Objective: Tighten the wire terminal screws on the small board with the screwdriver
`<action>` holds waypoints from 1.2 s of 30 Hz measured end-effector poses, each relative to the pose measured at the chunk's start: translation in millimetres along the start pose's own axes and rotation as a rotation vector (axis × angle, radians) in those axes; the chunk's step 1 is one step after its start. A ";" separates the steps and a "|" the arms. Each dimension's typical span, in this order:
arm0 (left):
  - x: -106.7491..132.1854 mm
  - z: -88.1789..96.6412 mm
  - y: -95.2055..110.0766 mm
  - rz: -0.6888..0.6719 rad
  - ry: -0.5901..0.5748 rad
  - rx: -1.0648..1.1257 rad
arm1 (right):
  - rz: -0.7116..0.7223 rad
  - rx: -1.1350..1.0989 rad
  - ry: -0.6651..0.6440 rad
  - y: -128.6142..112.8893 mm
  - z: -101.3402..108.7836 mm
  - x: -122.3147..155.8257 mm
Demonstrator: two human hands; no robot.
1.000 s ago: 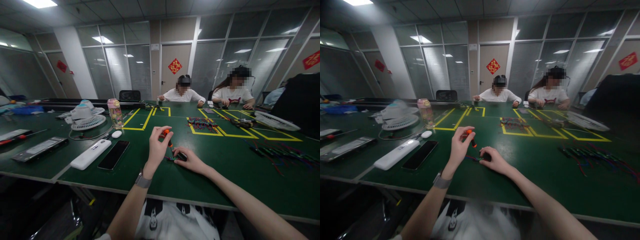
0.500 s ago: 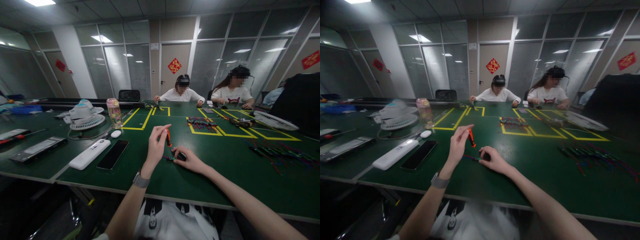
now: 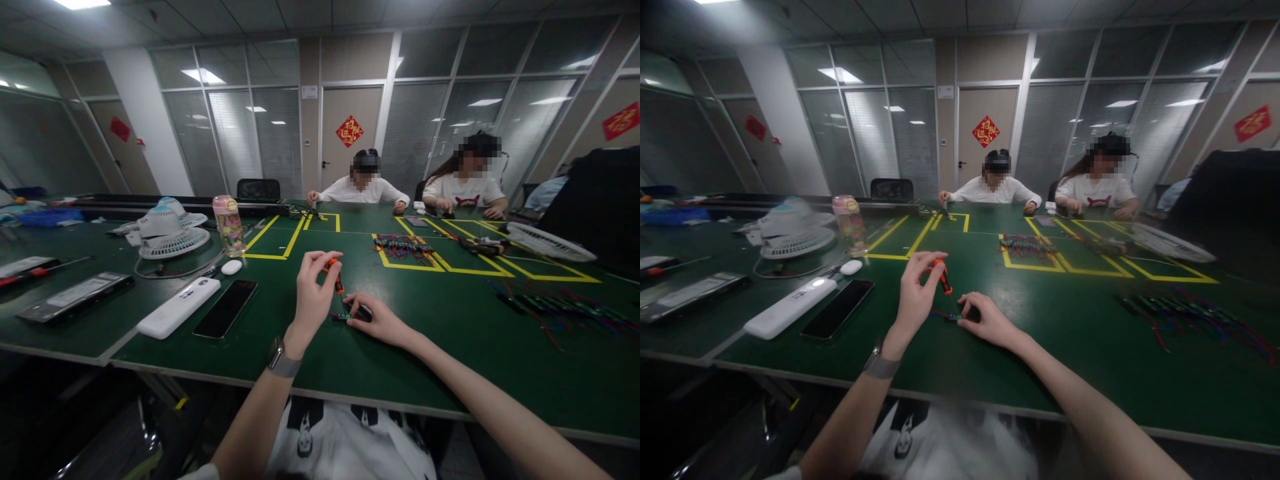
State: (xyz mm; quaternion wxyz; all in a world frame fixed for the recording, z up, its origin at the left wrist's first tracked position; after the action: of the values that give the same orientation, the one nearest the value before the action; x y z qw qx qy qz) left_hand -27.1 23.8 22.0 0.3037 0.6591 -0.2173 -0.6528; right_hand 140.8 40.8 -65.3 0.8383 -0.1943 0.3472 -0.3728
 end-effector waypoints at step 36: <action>2.0 -9.1 -3.4 0.140 -0.175 0.269 | 0.008 0.020 -0.025 -1.8 0.3 1.0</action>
State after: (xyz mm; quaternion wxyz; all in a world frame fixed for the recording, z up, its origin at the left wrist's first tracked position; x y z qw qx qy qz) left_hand -18.3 25.9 17.9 0.2372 0.6176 -0.3738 -0.6500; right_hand 140.6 38.9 -64.5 0.8458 -0.1893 0.3339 -0.3706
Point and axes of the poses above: each hand's wrist, its own x-axis away from the middle knuckle, its own z-axis out of the back of the hand, y = z × x, the point moved 4 cm from there along -x, towards the middle knuckle, and after that the axes turned 3 degrees about x, right-handed, at the moved point
